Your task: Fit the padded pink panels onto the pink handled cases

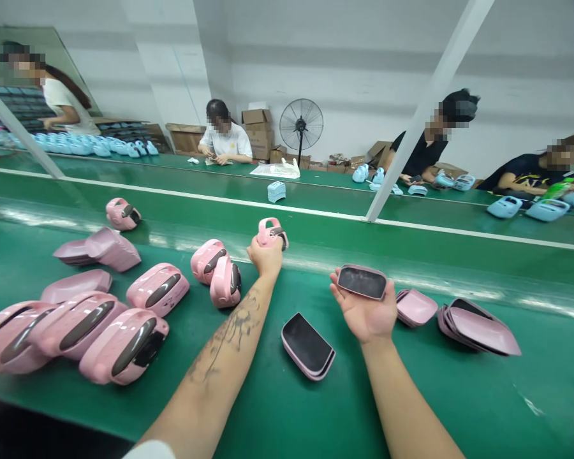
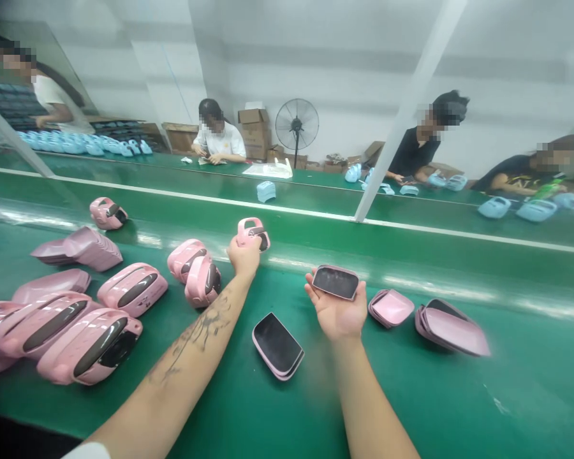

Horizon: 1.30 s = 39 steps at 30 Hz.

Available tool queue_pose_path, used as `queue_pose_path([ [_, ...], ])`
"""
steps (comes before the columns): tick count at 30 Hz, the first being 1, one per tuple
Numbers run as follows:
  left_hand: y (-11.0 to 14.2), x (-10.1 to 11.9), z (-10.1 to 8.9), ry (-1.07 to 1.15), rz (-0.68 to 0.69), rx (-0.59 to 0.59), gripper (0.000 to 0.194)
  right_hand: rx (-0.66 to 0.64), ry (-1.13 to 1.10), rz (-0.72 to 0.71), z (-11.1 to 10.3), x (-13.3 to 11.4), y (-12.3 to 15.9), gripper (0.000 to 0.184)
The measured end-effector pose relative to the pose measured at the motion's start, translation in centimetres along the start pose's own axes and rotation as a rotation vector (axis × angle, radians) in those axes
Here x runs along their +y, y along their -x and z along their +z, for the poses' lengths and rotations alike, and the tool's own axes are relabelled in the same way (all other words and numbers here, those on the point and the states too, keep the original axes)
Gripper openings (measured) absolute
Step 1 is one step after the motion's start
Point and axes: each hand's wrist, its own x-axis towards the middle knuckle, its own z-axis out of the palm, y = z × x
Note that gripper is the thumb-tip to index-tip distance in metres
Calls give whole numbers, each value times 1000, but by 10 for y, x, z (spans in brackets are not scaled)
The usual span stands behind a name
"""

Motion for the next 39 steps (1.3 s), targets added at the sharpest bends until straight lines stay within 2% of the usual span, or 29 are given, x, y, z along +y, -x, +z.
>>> queue_pose_path([
  [4,57,17,-46,242,-194,-175,51,-131,111,-236,43,-21,45,73],
  [7,109,22,-96,372,-288,-388,56,-214,172,-346,72,-14,93,75],
  [10,155,20,-143,539,-512,-624,59,-275,229,-342,85,18,137,79],
  [12,180,12,-167,652,-592,-685,61,-227,212,-386,84,47,160,78],
  [14,202,0,-183,739,-555,-678,68,-97,165,-412,82,76,177,74],
  [17,227,-25,-196,728,-481,-551,86,2,121,-339,74,110,196,75],
  [19,238,-39,-202,656,-468,-427,84,-57,166,-269,66,125,206,79],
  [21,242,-46,-211,625,-498,-383,78,-154,264,-217,54,133,217,81],
  [23,242,-47,-220,637,-574,-440,77,-249,385,-211,41,135,226,82],
  [27,238,-40,-232,599,-729,-556,74,-478,727,-262,24,124,231,116],
  [30,243,-39,-232,585,-748,-623,72,-701,985,-303,22,114,227,119],
  [32,247,-41,-230,593,-746,-652,72,-806,1085,-328,21,110,224,121],
  [34,251,-44,-228,595,-751,-662,72,-853,1137,-339,21,109,224,122],
  [39,255,-48,-225,592,-766,-697,72,-849,1198,-371,20,102,232,122],
])
